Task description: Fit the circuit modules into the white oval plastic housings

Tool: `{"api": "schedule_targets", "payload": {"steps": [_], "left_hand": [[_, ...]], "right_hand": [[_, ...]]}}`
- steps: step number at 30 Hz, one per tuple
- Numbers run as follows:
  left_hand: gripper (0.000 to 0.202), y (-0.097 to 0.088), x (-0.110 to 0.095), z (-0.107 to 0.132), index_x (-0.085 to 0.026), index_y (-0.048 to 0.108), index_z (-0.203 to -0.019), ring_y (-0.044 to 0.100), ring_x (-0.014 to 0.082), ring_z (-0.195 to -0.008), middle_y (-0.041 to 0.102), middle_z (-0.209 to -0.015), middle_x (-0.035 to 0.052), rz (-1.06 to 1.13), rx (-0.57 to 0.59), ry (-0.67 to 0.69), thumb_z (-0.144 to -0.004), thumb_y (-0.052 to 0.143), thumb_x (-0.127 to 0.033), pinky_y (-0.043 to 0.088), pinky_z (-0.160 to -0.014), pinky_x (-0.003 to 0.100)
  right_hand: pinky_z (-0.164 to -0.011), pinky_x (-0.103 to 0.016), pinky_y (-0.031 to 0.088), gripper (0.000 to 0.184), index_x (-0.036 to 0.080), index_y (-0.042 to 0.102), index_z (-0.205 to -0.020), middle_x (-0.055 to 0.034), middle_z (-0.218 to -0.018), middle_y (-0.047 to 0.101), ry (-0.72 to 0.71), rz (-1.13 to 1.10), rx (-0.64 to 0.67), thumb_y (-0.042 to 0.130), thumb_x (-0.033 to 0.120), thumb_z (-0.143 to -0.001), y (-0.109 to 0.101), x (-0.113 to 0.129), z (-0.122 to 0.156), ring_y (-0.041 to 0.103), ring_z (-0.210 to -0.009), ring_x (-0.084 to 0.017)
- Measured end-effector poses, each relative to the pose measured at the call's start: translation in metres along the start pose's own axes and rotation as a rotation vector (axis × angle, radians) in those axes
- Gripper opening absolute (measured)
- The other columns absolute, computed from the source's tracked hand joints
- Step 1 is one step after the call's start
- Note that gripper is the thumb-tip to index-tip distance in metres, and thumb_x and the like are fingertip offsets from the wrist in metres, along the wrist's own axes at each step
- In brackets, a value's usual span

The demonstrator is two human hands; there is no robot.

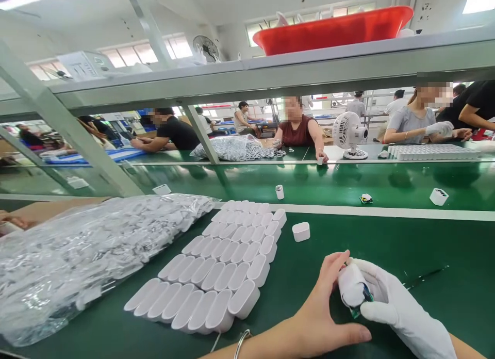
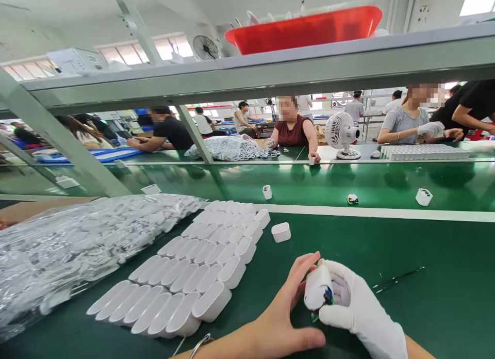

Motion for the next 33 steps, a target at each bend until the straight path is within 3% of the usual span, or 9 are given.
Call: {"api": "schedule_targets", "payload": {"steps": [2,5,9,14,18,23,28,33], "left_hand": [[0.092,-0.002,0.016,-0.003,-0.020,0.041,-0.133,0.039,0.0326,-0.123,0.035,-0.136,0.0151,0.196,-0.074,-0.143,-0.053,0.085,-0.031,0.033,-0.104,0.046],[0.094,0.003,0.031,-0.005,-0.016,0.045,-0.129,0.048,0.0330,-0.116,0.052,-0.126,0.0169,0.453,-0.085,-0.292,-0.047,0.089,-0.030,0.036,-0.101,0.047],[0.088,0.001,0.035,-0.006,-0.015,0.052,-0.123,0.046,0.0326,-0.121,0.054,-0.128,0.0161,0.603,-0.132,-0.303,-0.045,0.091,-0.025,0.033,-0.104,0.044],[0.074,-0.005,0.038,-0.009,-0.013,0.060,-0.114,0.052,0.0335,-0.115,0.061,-0.119,0.0149,0.579,-0.157,-0.312,-0.047,0.089,-0.024,0.035,-0.103,0.046],[0.067,-0.004,0.036,-0.011,-0.015,0.064,-0.110,0.054,0.0319,-0.113,0.065,-0.114,0.0116,0.518,-0.145,-0.367,-0.049,0.088,-0.023,0.038,-0.101,0.043],[0.061,-0.007,0.026,-0.008,-0.016,0.065,-0.110,0.056,0.0309,-0.111,0.067,-0.111,0.0103,0.460,-0.198,-0.379,-0.053,0.086,-0.028,0.041,-0.099,0.040],[0.061,-0.006,0.021,-0.008,-0.017,0.064,-0.114,0.052,0.0291,-0.116,0.064,-0.117,0.0101,0.471,-0.220,-0.419,-0.057,0.084,-0.028,0.037,-0.103,0.039],[0.057,-0.002,0.016,-0.012,-0.015,0.065,-0.111,0.053,0.0299,-0.115,0.065,-0.114,0.0104,0.483,-0.143,-0.398,-0.059,0.083,-0.030,0.034,-0.105,0.041]], "right_hand": [[-0.091,-0.043,0.044,0.065,0.020,0.052,-0.115,-0.0097,-0.103,0.061,0.016,-0.033,-0.111,0.079,0.038,-0.058,-0.011,-0.007,0.000,0.058,-0.097,-0.025],[-0.095,-0.046,0.043,0.071,0.020,0.051,-0.115,-0.0137,-0.113,0.060,0.053,-0.042,-0.220,0.082,0.039,-0.054,-0.024,-0.022,0.001,0.058,-0.104,-0.028],[-0.095,-0.045,0.045,0.073,0.019,0.052,-0.118,-0.0144,-0.115,0.061,0.018,-0.001,-0.299,0.082,0.041,-0.055,-0.036,-0.034,0.002,0.059,-0.105,-0.029],[-0.093,-0.046,0.047,0.071,0.018,0.056,-0.118,-0.0150,-0.115,0.062,0.018,0.052,-0.333,0.080,0.045,-0.056,-0.038,-0.031,0.002,0.060,-0.106,-0.031],[-0.092,-0.047,0.047,0.070,0.016,0.058,-0.111,-0.0128,-0.104,0.067,0.081,0.063,-0.373,0.084,0.039,-0.051,-0.034,-0.016,0.004,0.064,-0.097,-0.029],[-0.088,-0.041,0.049,0.056,0.016,0.058,-0.097,-0.0068,-0.089,0.069,0.062,0.047,-0.411,0.084,0.032,-0.050,-0.026,0.000,0.004,0.066,-0.086,-0.023],[-0.090,-0.037,0.047,0.038,0.016,0.061,-0.084,-0.0055,-0.085,0.069,0.045,0.036,-0.381,0.080,0.035,-0.057,-0.018,0.009,0.004,0.065,-0.085,-0.020],[-0.093,-0.039,0.045,0.048,0.017,0.060,-0.090,-0.0053,-0.088,0.070,0.056,-0.005,-0.430,0.083,0.036,-0.052,-0.023,0.005,0.006,0.065,-0.089,-0.021]]}}
Point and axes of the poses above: each hand's wrist, its own z-axis away from the middle knuckle, its own y-axis out of the palm, x = y × z, the point moved 8 cm from there along -z, towards the middle knuckle
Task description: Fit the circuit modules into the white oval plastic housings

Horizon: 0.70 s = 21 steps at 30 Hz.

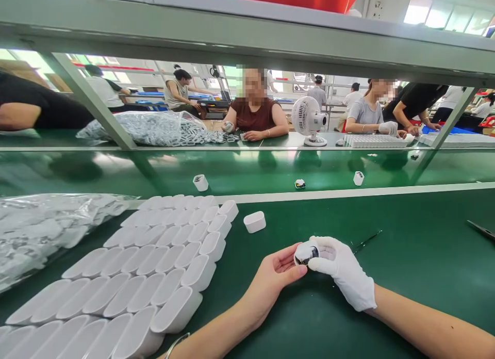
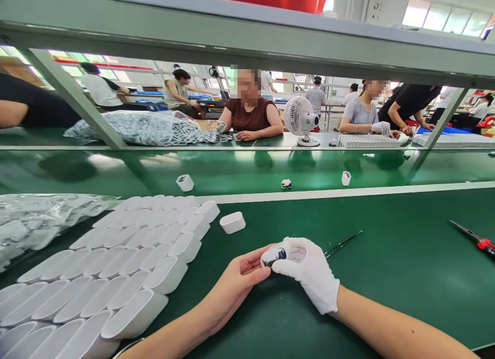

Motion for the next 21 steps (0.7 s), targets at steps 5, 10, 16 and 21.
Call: {"api": "schedule_targets", "payload": {"steps": [5,10,16,21], "left_hand": [[0.051,0.003,-0.005,0.001,-0.016,0.066,-0.110,0.056,0.0299,-0.109,0.067,-0.110,0.0091,-0.073,0.023,0.032,-0.063,0.079,-0.031,0.037,-0.102,0.043],[0.048,0.002,-0.006,0.001,-0.016,0.067,-0.110,0.057,0.0286,-0.106,0.069,-0.107,0.0083,-0.111,0.010,0.037,-0.065,0.077,-0.032,0.038,-0.100,0.041],[0.046,0.004,-0.007,0.002,-0.017,0.066,-0.111,0.057,0.0280,-0.105,0.069,-0.106,0.0073,-0.158,0.028,0.038,-0.069,0.074,-0.034,0.038,-0.099,0.040],[0.044,0.003,-0.007,0.003,-0.017,0.067,-0.109,0.058,0.0268,-0.101,0.070,-0.101,0.0063,-0.173,0.009,0.023,-0.068,0.074,-0.032,0.041,-0.095,0.037]], "right_hand": [[-0.092,-0.039,0.045,0.044,0.018,0.061,-0.090,-0.0050,-0.089,0.070,-0.030,-0.025,0.027,0.082,0.036,-0.055,0.002,0.001,0.000,0.065,-0.090,-0.021],[-0.093,-0.038,0.045,0.033,0.016,0.064,-0.082,-0.0068,-0.091,0.069,-0.054,0.010,0.073,0.078,0.036,-0.060,0.008,0.006,0.001,0.064,-0.090,-0.020],[-0.092,-0.040,0.045,0.043,0.016,0.060,-0.091,-0.0067,-0.091,0.070,-0.021,0.065,0.000,0.079,0.037,-0.059,0.000,-0.001,0.001,0.064,-0.091,-0.021],[-0.092,-0.041,0.046,0.058,0.015,0.057,-0.104,-0.0094,-0.099,0.068,0.058,0.103,-0.022,0.081,0.038,-0.055,-0.006,-0.007,0.003,0.064,-0.096,-0.023]]}}
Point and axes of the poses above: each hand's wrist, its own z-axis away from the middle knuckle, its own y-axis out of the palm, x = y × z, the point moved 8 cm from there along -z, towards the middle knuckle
